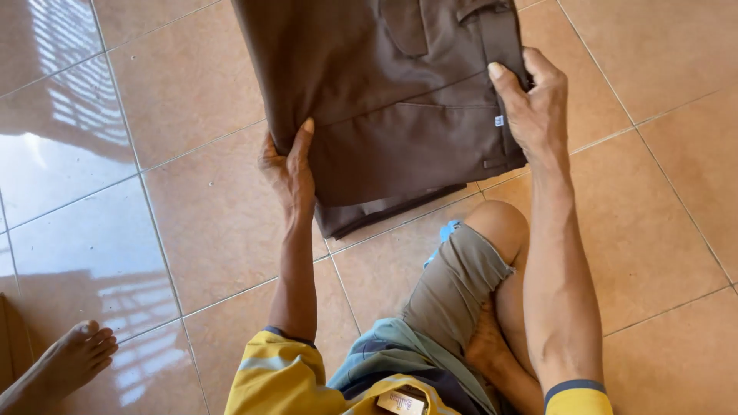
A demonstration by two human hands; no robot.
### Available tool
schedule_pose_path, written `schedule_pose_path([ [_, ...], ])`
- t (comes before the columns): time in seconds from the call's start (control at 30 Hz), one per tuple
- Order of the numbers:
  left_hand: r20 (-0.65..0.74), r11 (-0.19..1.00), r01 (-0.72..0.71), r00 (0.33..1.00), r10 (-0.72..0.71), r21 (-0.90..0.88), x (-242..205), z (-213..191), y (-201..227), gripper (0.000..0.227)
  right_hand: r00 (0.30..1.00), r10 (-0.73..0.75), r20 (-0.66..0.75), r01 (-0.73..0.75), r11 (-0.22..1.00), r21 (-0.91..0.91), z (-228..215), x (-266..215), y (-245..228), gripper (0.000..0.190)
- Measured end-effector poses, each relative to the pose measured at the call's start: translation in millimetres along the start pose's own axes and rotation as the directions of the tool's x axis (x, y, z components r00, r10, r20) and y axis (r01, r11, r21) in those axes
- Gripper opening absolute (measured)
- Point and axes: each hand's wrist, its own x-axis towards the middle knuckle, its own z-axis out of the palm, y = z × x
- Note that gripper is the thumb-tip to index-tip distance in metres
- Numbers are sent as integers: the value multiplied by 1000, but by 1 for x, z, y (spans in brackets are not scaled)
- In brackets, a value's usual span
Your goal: Folding brown pants into neat rectangles while sitting on the floor.
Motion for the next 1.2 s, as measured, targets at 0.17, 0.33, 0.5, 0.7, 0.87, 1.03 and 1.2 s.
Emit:
schedule_pose_path([
  [0.17, -228, 970, 221, 954, -193, 104, 7, -33, -90, 49, 999, 35, 1, -34, 966, -258, 67, 14, 70, 27],
  [0.33, -241, 696, 448, 893, -380, 561, -3, -85, -247, 45, 937, 346, 57, -292, 861, -416, 117, -58, 207, 41],
  [0.5, -312, 787, 396, 911, -271, 473, -2, -80, -220, 40, 956, 292, -28, -283, 896, -342, 121, -67, 198, 40],
  [0.7, -279, 755, 367, 927, -250, 543, -10, -95, -269, 50, 942, 332, -54, -326, 862, -389, 138, -80, 246, 42],
  [0.87, -312, 479, 256, 949, 40, 840, -30, -68, -263, 80, 958, 285, 35, -229, 831, -507, 128, -84, 218, 54],
  [1.03, -61, 489, -30, 984, 168, 872, -47, -19, -239, 96, 963, 267, -20, -216, 732, -647, 86, -95, 205, 69],
  [1.2, 244, 609, -249, 965, 92, 754, -57, 62, -234, 101, 911, 344, -228, -401, 613, -681, 0, -121, 178, 71],
])
